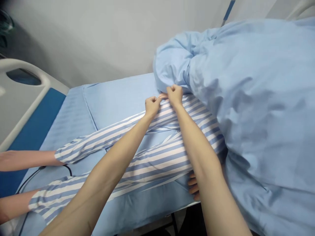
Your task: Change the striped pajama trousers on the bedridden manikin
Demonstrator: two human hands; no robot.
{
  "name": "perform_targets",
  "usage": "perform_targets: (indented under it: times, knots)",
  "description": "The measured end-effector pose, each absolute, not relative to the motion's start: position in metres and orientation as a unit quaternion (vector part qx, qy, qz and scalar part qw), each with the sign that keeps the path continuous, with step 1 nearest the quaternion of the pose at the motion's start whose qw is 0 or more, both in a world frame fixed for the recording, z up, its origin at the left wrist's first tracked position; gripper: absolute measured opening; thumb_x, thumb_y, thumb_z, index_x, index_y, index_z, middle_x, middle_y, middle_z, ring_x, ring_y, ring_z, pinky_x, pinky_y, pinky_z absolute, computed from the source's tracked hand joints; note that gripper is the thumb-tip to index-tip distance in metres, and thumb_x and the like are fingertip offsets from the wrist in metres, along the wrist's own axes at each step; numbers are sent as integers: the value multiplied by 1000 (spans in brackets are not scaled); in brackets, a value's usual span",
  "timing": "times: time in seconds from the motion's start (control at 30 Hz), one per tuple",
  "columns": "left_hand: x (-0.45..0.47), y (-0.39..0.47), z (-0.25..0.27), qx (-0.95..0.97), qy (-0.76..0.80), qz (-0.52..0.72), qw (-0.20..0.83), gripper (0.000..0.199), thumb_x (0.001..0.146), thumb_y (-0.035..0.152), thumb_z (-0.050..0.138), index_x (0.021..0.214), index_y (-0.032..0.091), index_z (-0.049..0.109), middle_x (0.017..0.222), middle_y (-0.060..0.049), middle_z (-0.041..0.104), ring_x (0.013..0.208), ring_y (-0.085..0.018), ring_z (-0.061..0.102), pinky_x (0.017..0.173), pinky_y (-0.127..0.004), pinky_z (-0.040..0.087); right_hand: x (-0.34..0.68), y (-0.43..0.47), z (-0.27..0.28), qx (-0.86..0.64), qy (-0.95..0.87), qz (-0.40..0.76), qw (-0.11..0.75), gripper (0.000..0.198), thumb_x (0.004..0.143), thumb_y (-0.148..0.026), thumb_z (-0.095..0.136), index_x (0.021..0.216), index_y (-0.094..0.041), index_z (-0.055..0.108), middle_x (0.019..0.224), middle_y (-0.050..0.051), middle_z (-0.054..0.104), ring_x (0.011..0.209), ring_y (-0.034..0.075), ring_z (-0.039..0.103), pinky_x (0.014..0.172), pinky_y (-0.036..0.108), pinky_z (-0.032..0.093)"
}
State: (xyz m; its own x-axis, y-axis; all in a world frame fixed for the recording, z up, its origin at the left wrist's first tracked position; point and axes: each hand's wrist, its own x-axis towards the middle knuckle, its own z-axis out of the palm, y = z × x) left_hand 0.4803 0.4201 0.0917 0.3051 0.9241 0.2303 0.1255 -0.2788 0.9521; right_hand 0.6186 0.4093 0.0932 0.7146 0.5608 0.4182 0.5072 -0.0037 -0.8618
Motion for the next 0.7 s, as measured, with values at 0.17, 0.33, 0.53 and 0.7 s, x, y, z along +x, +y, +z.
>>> perform_targets:
  times: [0.17, 0.33, 0.53, 0.7]
  knots:
    - [476, 421, 75, 689, 404, 434, 416, 34, 76, 16, 62, 51, 19, 39, 51, 6, 35, 56, -10, 37, 65, -26, 32, 650, 410, 88, -727, -355, 28, 587, 37, 90, -18, 53, 60, -24, 34, 58, -9, 30, 59, 7, 25, 59, 25, 29]
    - [474, 419, 79, 700, 393, 408, 436, 31, 76, 16, 61, 51, 19, 42, 52, 5, 37, 58, -11, 40, 67, -26, 34, 655, 405, 67, -728, -363, 43, 580, 34, 92, -25, 52, 62, -22, 35, 63, -7, 38, 62, 6, 30, 63, 24, 30]
    - [401, 380, 105, 705, 388, 391, 446, 29, 72, 17, 57, 50, 19, 39, 49, 6, 38, 53, -9, 38, 58, -24, 32, 627, 379, 84, -687, -304, 18, 660, 40, 88, -22, 54, 57, -23, 30, 57, -8, 27, 56, 6, 27, 58, 24, 29]
    - [271, 290, 111, 673, 420, 448, 413, 32, 76, 25, 58, 51, 20, 39, 50, 4, 42, 53, -10, 41, 58, -24, 35, 506, 281, 107, -612, -327, 99, 714, 40, 84, -30, 61, 57, -22, 32, 54, -7, 30, 53, 8, 30, 53, 24, 30]
